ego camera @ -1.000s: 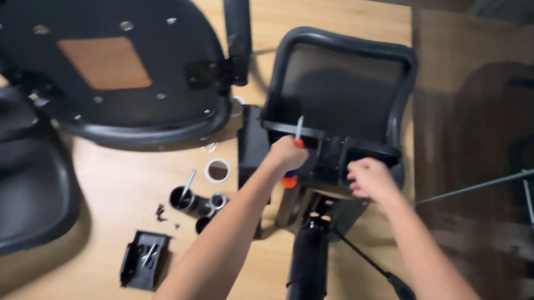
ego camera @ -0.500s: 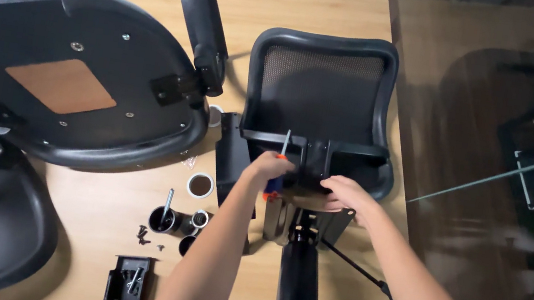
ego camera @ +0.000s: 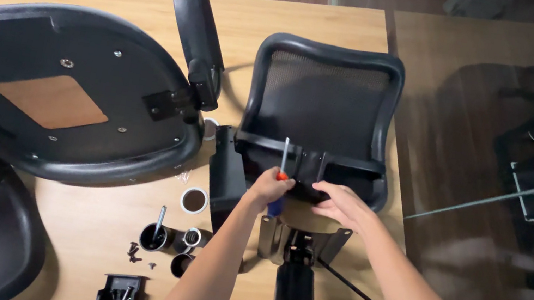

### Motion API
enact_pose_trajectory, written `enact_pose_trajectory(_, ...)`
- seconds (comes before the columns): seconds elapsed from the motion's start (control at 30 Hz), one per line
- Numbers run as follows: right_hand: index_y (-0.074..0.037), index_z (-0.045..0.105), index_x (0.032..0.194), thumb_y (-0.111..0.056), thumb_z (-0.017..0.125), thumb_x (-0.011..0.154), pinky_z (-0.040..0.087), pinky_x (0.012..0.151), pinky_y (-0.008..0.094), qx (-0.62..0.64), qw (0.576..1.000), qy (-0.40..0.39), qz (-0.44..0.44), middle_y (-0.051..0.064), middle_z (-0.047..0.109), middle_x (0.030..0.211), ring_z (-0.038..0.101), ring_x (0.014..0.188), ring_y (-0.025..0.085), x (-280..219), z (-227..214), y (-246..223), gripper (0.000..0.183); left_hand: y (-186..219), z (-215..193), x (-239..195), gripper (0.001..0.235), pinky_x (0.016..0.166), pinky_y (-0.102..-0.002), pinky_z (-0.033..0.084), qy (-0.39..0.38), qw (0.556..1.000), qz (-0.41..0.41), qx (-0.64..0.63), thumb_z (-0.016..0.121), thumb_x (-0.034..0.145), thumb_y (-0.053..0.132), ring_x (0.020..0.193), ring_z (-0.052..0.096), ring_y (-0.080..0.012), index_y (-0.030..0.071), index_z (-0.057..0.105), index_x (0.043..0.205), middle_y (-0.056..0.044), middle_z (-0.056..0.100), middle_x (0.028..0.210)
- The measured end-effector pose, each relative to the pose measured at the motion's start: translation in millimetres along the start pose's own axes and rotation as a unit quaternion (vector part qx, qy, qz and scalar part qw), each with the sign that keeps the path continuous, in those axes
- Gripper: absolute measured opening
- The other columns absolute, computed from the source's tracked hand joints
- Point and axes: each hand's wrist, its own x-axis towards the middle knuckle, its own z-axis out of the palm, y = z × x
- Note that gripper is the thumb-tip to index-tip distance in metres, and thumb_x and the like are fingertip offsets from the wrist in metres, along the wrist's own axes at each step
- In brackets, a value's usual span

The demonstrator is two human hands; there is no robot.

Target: The person assembles an office chair on a conference table, using a screwdriver to drive screws that attach the seat mechanism and mounting brackets to the chair base and seat. They align the metal bracket, hold it in place, and tighten screws by hand and with the screwdriver.

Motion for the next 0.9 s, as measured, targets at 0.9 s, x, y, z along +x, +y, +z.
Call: enact_pose_trajectory(0.9,-0.004,0.062,0.106,-0.026,0.072,0.082,0.053,0.071,0.035,-0.015,0.977,0.197,-0.081,0.008,0.063,0.095,0.063,0.079,0.019,86,26,-68,0.034,-1,31,92,0.019,0.070,-0.034,0.052,0.025,0.970,0.235,-0.048,0.058,0.091,0.004,0.075,0.059,-0.0166,0.010,0.056,0.109,-0.005,0.059,0.083)
